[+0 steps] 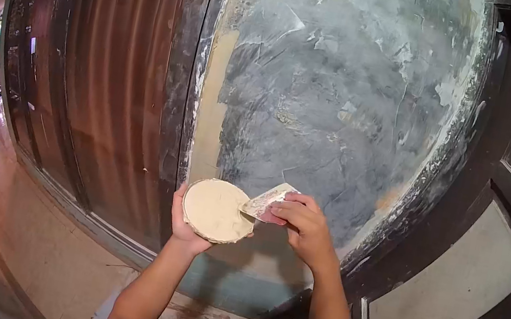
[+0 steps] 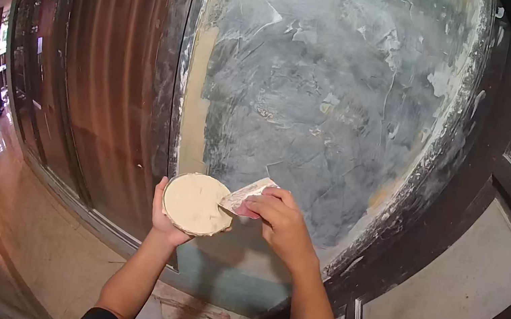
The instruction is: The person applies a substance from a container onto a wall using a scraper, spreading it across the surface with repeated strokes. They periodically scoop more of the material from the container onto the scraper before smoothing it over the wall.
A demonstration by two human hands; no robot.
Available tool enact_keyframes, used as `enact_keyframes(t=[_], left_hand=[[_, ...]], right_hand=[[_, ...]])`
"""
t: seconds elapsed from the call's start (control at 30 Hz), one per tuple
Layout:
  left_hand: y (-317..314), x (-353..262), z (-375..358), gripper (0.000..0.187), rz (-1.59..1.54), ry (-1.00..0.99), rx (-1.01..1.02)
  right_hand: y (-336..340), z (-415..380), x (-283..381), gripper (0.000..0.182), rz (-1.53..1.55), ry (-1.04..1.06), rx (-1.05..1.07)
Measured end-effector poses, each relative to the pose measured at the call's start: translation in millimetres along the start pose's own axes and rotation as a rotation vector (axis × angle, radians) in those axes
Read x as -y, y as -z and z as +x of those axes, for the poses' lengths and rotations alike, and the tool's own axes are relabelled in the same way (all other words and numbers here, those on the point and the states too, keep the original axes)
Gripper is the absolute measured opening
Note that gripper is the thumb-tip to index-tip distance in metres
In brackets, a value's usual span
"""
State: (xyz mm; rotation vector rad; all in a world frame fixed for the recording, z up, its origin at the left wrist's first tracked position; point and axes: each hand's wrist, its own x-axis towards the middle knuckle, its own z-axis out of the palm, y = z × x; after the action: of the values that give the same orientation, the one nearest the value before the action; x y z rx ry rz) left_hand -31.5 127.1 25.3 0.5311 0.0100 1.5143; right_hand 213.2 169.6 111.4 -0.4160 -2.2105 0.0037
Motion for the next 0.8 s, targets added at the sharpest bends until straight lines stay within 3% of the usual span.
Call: enact_keyframes(t=[0.3, 0.47, 0.8], left_hand=[[3, -2, -16, 0.088, 0.028, -0.079, 0.038], [12, 0, -22, 0.081, 0.038, -0.166, -0.103], [15, 6, -35, 0.082, 0.062, -0.171, -0.089]], right_hand=[[-31, -6, -11, 0.036, -0.070, -0.055, -0.097], [-44, -7, -13, 0.035, -0.125, -0.035, -0.116], [-70, -2, -15, 0.029, -0.193, -0.068, -0.099]])
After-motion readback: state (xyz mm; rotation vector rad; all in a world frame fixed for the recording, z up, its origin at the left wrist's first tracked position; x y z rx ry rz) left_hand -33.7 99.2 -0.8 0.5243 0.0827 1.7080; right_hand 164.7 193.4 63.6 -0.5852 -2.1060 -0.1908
